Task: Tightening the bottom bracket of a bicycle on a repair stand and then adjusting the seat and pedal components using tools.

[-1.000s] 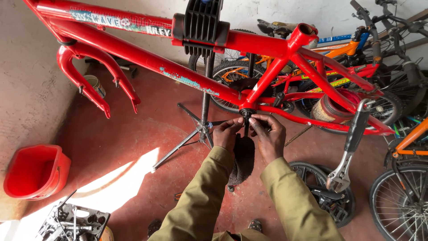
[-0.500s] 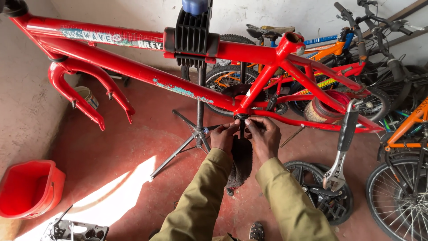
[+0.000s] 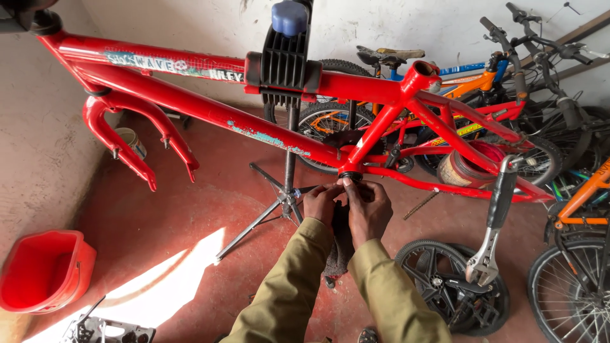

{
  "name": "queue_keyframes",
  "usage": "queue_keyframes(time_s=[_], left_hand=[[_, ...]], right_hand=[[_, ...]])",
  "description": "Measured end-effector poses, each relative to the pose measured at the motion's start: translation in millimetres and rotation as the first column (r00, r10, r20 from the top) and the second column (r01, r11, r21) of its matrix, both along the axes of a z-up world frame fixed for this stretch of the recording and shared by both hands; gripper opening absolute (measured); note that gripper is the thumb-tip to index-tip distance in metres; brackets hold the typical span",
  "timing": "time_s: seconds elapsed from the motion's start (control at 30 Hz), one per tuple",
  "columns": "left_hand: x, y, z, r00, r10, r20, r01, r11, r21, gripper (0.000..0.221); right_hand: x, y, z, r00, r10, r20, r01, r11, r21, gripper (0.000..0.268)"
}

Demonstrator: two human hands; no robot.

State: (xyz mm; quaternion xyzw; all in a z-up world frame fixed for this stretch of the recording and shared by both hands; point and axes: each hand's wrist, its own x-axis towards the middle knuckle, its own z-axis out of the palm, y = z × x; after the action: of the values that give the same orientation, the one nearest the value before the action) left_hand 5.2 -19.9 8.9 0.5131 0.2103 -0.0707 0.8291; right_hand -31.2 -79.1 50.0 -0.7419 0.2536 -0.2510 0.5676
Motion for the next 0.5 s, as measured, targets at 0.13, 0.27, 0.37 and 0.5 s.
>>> queue_keyframes(time_s=[0.13, 0.27, 0.37, 0.5], left_hand=[[-1, 4, -2, 0.999, -0.003, -0.033, 0.004, 0.999, 0.040, 0.034], [10, -10, -61, 0.971, -0.212, 0.107, 0.177, 0.945, 0.274, 0.026], [-5, -5, -72, 0.902, -0.346, 0.258, 0.241, 0.900, 0.362, 0.031], [0, -1, -86, 0.734, -0.522, 0.434, 0.240, 0.798, 0.553, 0.034]], right_hand=[[6, 6, -8, 0.997, -0.079, 0.018, 0.079, 0.996, -0.044, 0.033], [11, 9, -16, 0.990, -0.139, -0.002, 0.139, 0.990, -0.036, 0.034], [14, 12, -19, 0.985, -0.174, -0.004, 0.174, 0.983, -0.057, 0.032], [13, 20, -18, 0.975, -0.201, 0.091, 0.213, 0.966, -0.148, 0.025]])
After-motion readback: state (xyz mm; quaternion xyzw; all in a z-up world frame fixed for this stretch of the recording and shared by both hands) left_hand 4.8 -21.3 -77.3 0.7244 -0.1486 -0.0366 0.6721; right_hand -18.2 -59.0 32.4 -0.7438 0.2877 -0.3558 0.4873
